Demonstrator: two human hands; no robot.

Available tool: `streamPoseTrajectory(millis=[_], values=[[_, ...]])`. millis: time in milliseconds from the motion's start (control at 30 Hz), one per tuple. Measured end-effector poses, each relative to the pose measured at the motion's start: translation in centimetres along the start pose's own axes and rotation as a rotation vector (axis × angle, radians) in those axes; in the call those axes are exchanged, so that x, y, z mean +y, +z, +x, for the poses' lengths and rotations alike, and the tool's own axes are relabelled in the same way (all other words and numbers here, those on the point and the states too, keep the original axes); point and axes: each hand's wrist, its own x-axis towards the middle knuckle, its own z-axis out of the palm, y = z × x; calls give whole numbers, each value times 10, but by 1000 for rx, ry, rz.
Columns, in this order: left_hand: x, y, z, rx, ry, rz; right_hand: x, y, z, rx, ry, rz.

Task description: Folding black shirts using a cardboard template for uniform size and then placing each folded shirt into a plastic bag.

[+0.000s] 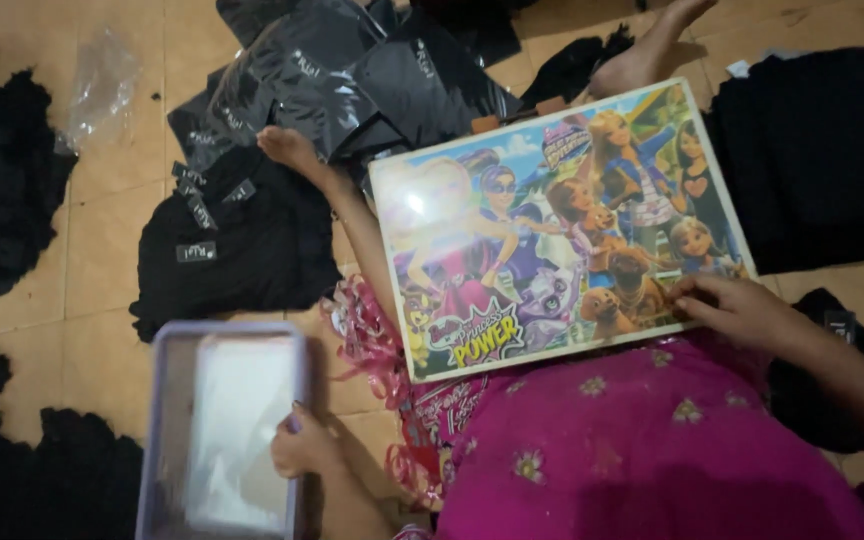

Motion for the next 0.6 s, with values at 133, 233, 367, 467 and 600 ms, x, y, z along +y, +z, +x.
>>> streamPoseTrajectory(millis=[133,233,367,467,600], values=[[-50,2,-29,164,244,-263,-14,2,7,-27,-102,-4],[-96,-15,-27,110,364,-236,-15,2,12,-50,-140,10],[-120,-35,-23,80,311,-157,-7,4,16,-12,-155,-45],[-49,-82,-38,-23,655,-527,-10,5,12,20,-158,-16],[-8,-76,-67,-250,771,-339,-9,5,6,52,-189,-35]])
